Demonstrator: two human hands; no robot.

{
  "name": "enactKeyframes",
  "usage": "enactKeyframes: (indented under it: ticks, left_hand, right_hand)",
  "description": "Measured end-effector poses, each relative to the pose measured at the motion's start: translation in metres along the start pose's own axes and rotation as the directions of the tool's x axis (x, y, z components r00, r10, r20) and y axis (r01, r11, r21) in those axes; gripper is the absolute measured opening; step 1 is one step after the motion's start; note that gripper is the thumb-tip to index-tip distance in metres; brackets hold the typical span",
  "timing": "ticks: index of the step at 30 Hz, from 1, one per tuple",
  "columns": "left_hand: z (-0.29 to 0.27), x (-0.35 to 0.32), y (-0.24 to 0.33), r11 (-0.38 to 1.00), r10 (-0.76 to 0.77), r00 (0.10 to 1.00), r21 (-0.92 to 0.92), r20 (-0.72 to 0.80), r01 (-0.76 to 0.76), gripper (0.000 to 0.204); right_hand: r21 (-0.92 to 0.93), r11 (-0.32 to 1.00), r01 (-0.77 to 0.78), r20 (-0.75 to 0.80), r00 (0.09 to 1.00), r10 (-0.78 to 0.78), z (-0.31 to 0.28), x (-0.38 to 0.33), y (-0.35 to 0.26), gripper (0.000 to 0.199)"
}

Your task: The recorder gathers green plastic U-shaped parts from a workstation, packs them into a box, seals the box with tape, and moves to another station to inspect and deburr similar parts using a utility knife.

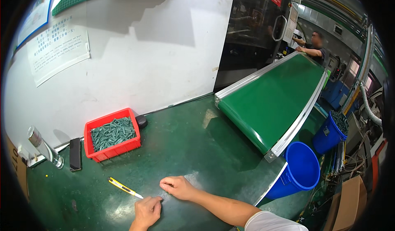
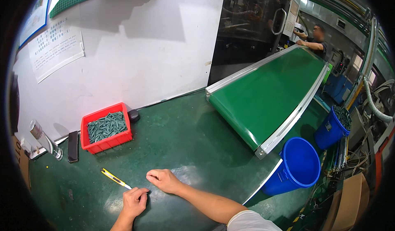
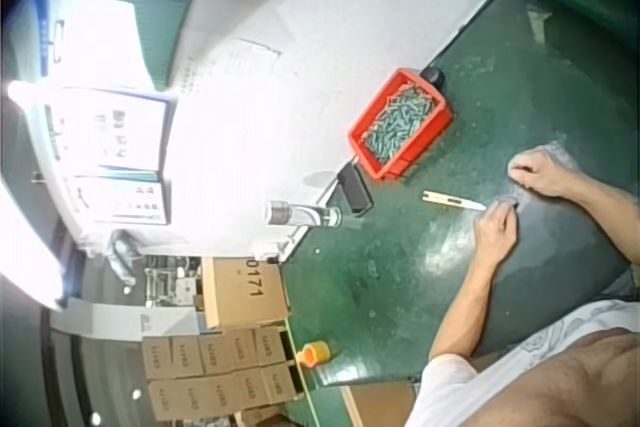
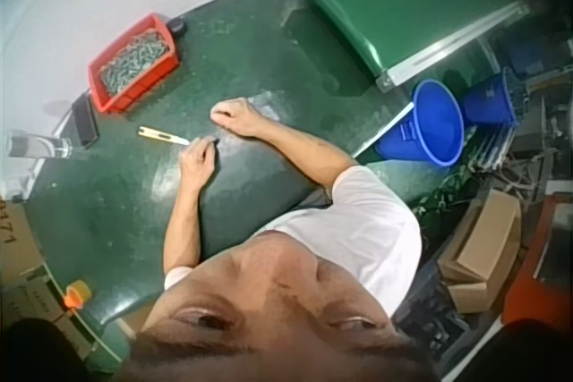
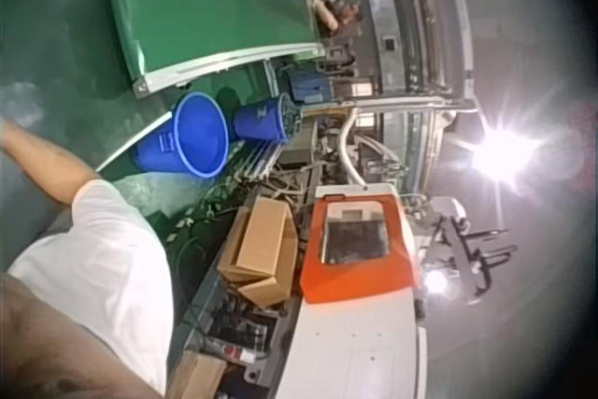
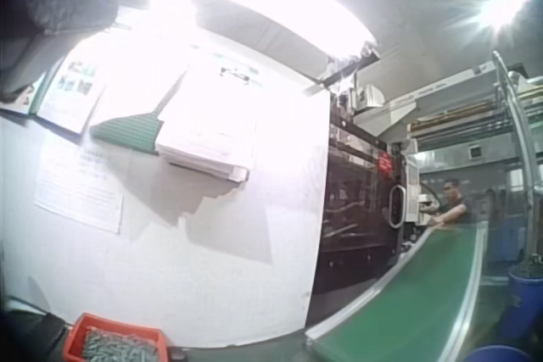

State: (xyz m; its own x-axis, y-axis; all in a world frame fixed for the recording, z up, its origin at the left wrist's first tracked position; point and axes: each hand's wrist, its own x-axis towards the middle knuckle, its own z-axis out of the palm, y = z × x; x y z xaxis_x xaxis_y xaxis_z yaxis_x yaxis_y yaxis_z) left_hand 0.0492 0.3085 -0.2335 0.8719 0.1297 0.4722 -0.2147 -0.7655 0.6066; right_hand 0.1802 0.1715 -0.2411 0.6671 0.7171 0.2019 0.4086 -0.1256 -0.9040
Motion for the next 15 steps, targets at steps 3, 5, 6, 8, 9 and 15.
enactKeyframes:
  ticks: [3,5,6,8,9,15]
  left_hand:
    - [-0.0004,-0.0001,0.0002,1.0,-0.006,1.0,0.006,0.014,0.006,0.009]
    - [-0.0008,0.0,0.0008,1.0,-0.015,1.0,0.004,0.021,0.015,0.009]
    - [-0.0008,0.0001,0.001,1.0,-0.019,1.0,0.003,0.024,0.019,0.009]
    - [-0.0004,0.0001,0.0005,1.0,0.007,1.0,-0.003,-0.009,-0.007,0.009]
    - [-0.0006,0.0,0.0002,1.0,0.02,1.0,-0.006,-0.025,-0.02,0.009]
    - [-0.0062,-0.0065,-0.0009,0.962,-0.26,0.89,-0.017,-0.373,0.274,0.018]
  right_hand:
    - [-0.006,1.0,0.02,-0.011,1.0,-0.02,-0.0001,0.0,-0.0002,0.02]
    - [-0.012,1.0,0.025,-0.01,1.0,-0.025,-0.0004,0.0,0.0002,0.02]
    - [-0.015,1.0,0.021,-0.006,1.0,-0.021,-0.0006,0.0001,0.0005,0.02]
    - [-0.016,1.0,0.018,-0.001,1.0,-0.018,0.0003,0.0007,0.0003,0.02]
    - [-0.015,1.0,0.019,-0.001,1.0,-0.019,0.0009,0.001,0.0,0.02]
    - [-0.021,1.0,0.01,0.0,1.0,-0.01,-0.001,-0.0004,0.0011,0.019]
